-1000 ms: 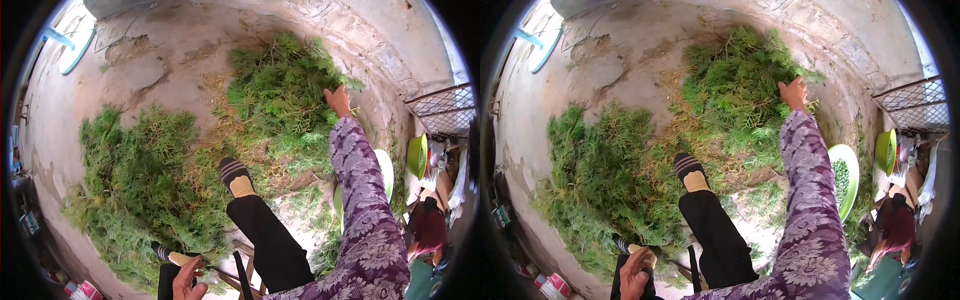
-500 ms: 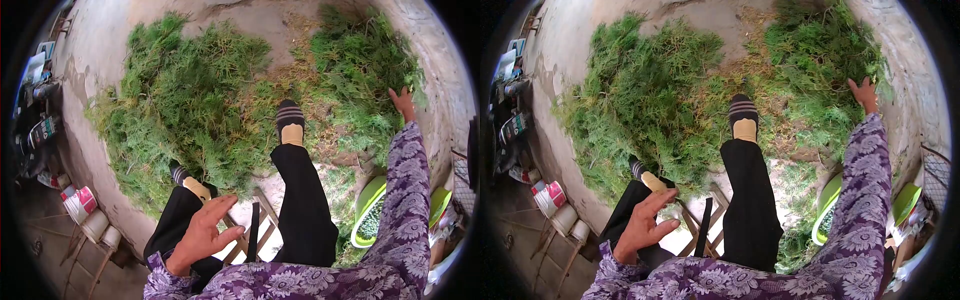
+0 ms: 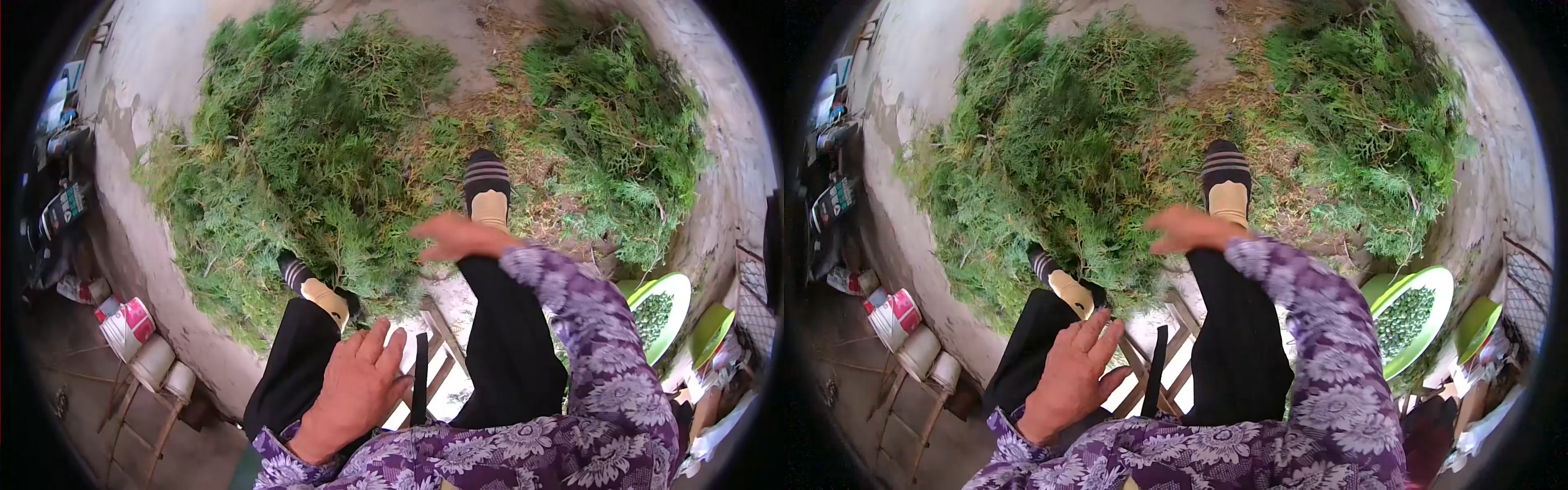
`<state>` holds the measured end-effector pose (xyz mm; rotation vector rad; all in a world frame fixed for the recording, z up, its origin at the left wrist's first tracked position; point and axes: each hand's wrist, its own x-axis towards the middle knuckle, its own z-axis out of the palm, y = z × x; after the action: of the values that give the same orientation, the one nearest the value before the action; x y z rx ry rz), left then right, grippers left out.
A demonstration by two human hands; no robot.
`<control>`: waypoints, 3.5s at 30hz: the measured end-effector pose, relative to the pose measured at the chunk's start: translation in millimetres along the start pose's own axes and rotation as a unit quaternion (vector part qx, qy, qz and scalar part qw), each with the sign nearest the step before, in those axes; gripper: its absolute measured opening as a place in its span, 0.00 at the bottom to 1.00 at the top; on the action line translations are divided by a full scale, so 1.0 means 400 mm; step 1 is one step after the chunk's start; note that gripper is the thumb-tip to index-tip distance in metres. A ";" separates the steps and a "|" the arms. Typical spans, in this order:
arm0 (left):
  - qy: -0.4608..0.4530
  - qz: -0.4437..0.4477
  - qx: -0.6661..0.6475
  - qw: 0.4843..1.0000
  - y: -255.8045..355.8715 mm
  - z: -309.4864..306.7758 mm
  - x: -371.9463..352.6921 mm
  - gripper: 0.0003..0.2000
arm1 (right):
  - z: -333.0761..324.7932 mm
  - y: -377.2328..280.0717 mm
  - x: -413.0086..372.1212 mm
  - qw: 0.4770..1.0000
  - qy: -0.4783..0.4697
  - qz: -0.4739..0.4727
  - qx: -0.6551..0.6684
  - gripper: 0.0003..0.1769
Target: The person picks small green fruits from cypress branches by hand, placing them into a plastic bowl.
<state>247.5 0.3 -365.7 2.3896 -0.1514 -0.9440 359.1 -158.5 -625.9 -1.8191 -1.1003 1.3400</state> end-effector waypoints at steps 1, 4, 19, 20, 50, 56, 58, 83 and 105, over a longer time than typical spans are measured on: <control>-0.004 -0.012 0.003 1.000 -0.003 0.001 0.000 0.29 | 0.050 -0.013 0.036 0.988 -0.152 0.001 0.037 0.31; -0.020 -0.021 0.003 1.000 -0.009 0.003 0.001 0.30 | 0.143 0.106 0.072 0.988 -0.136 -0.042 -0.060 0.33; -0.017 -0.039 -0.001 0.999 -0.018 -0.015 -0.025 0.31 | -0.044 0.208 -0.211 0.687 0.589 0.425 0.012 0.37; -0.016 -0.035 -0.003 0.999 -0.013 -0.017 -0.028 0.31 | -0.005 0.230 -0.239 0.655 0.557 0.510 0.025 0.39; 0.019 0.017 -0.025 0.999 -0.026 -0.067 -0.060 0.26 | 0.002 0.425 -0.298 0.586 0.542 0.570 0.193 0.36; -0.001 0.006 -0.060 0.998 -0.016 -0.073 -0.044 0.30 | -0.288 0.171 -0.002 0.866 0.412 0.259 0.116 0.38; 0.002 0.005 -0.064 0.998 -0.018 -0.074 -0.045 0.30 | -0.322 0.156 0.050 0.822 0.478 0.305 -0.056 0.40; 0.041 -0.008 -0.120 0.992 -0.110 -0.064 -0.078 0.32 | -0.531 0.110 0.410 0.821 0.462 0.336 0.000 0.54; 0.202 0.021 -0.112 0.973 -0.144 -0.083 -0.189 0.23 | -0.283 -0.119 0.450 0.915 0.345 0.200 0.068 0.23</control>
<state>207.6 86.2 -332.0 2.2998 0.0563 -0.4140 479.7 22.8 -631.5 -2.2215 -0.2614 0.8112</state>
